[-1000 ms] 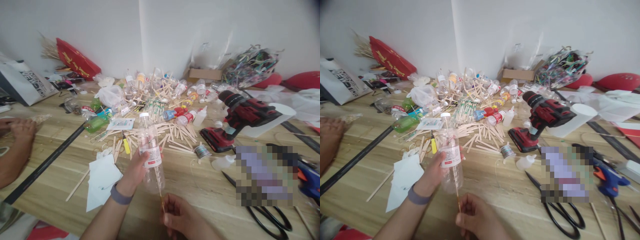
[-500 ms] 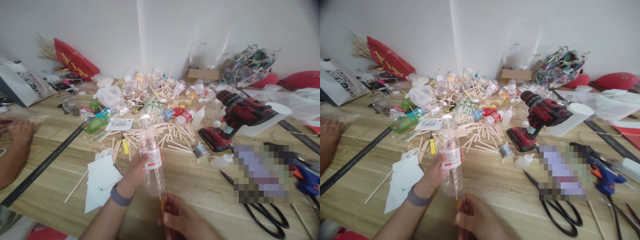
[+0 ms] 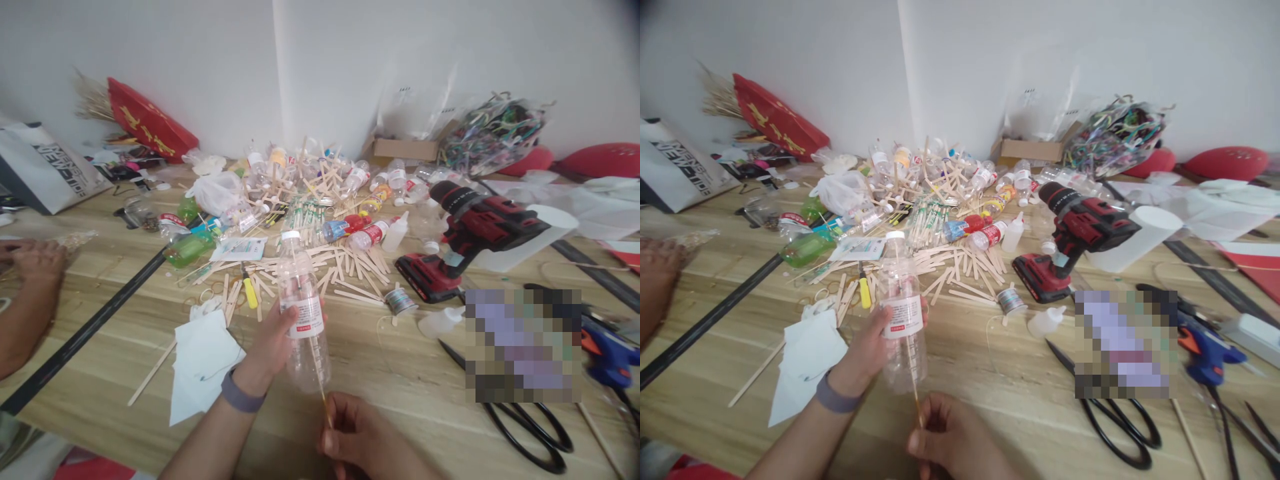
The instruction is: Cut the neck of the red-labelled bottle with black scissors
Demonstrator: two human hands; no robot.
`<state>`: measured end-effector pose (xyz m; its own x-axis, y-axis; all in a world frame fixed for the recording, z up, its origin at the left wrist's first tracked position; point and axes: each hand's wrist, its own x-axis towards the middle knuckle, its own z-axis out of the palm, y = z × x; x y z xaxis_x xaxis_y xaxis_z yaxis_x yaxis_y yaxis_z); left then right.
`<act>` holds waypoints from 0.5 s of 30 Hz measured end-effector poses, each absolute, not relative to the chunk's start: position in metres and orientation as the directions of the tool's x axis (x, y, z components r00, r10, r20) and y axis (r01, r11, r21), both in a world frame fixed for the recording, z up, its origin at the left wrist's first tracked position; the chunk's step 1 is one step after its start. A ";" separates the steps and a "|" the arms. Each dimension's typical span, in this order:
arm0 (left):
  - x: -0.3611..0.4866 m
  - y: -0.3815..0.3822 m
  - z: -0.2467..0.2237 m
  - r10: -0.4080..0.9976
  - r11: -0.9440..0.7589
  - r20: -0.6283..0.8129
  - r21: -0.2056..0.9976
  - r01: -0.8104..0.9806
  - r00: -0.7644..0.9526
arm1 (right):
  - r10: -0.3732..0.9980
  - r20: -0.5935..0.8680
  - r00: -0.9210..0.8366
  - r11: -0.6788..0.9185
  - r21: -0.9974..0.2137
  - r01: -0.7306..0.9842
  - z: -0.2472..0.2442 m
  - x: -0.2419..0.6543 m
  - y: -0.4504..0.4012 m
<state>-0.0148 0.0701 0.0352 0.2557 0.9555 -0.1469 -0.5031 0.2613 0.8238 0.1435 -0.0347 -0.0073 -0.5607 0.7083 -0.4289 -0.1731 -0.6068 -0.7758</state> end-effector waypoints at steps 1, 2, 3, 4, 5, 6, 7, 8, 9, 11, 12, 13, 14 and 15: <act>-0.015 0.070 0.035 0.956 0.259 -0.144 0.820 -0.511 0.255 | 0.709 -0.423 -0.564 -0.603 -0.779 -0.174 -0.008 0.144 -0.035; -0.015 0.071 0.036 0.957 0.256 -0.139 0.816 -0.519 0.253 | 0.709 -0.413 -0.572 -0.595 -0.785 -0.171 -0.008 0.144 -0.035; -0.015 0.071 0.036 0.959 0.251 -0.136 0.812 -0.527 0.247 | 0.709 -0.396 -0.583 -0.582 -0.795 -0.167 -0.007 0.143 -0.035; -0.015 0.072 0.037 0.962 0.244 -0.132 0.810 -0.533 0.240 | 0.712 -0.378 -0.591 -0.565 -0.809 -0.162 -0.006 0.143 -0.035; -0.015 0.072 0.038 0.963 0.240 -0.129 0.809 -0.536 0.237 | 0.719 -0.363 -0.592 -0.546 -0.823 -0.158 -0.005 0.143 -0.034; -0.015 0.072 0.038 0.964 0.236 -0.125 0.809 -0.539 0.234 | 0.731 -0.356 -0.582 -0.526 -0.837 -0.150 -0.004 0.144 -0.033; -0.016 0.072 0.038 0.965 0.232 -0.121 0.809 -0.540 0.233 | 0.748 -0.356 -0.560 -0.506 -0.852 -0.134 -0.003 0.144 -0.032; -0.016 0.072 0.038 0.965 0.231 -0.118 0.810 -0.539 0.236 | 0.774 -0.362 -0.520 -0.480 -0.870 -0.109 -0.002 0.146 -0.030; -0.017 0.072 0.037 0.963 0.234 -0.118 0.811 -0.536 0.243 | 0.809 -0.369 -0.459 -0.448 -0.891 -0.074 -0.002 0.148 -0.028; -0.018 0.071 0.036 0.955 0.250 -0.118 0.814 -0.524 0.273 | 0.888 -0.347 -0.301 -0.361 -0.932 0.008 0.000 0.154 -0.022; -0.019 0.071 0.036 0.947 0.263 -0.118 0.816 -0.514 0.298 | 0.923 -0.317 -0.219 -0.315 -0.948 0.046 0.003 0.157 -0.017; -0.020 0.070 0.036 0.936 0.279 -0.114 0.818 -0.503 0.333 | 0.949 -0.277 -0.149 -0.268 -0.960 0.079 0.006 0.161 -0.013; -0.021 0.070 0.036 0.920 0.299 -0.110 0.818 -0.491 0.376 | 0.967 -0.236 -0.098 -0.226 -0.968 0.107 0.010 0.164 -0.007; -0.022 0.069 0.036 0.899 0.323 -0.109 0.819 -0.474 0.425 | 0.980 -0.190 -0.060 -0.181 -0.975 0.130 0.015 0.166 -0.001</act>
<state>-0.0223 0.0690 0.0359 0.4247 0.8988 -0.1085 -0.4743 0.3231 0.8189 0.1658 -0.0012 0.0148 -0.0605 0.9799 -0.1900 0.1300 -0.1810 -0.9749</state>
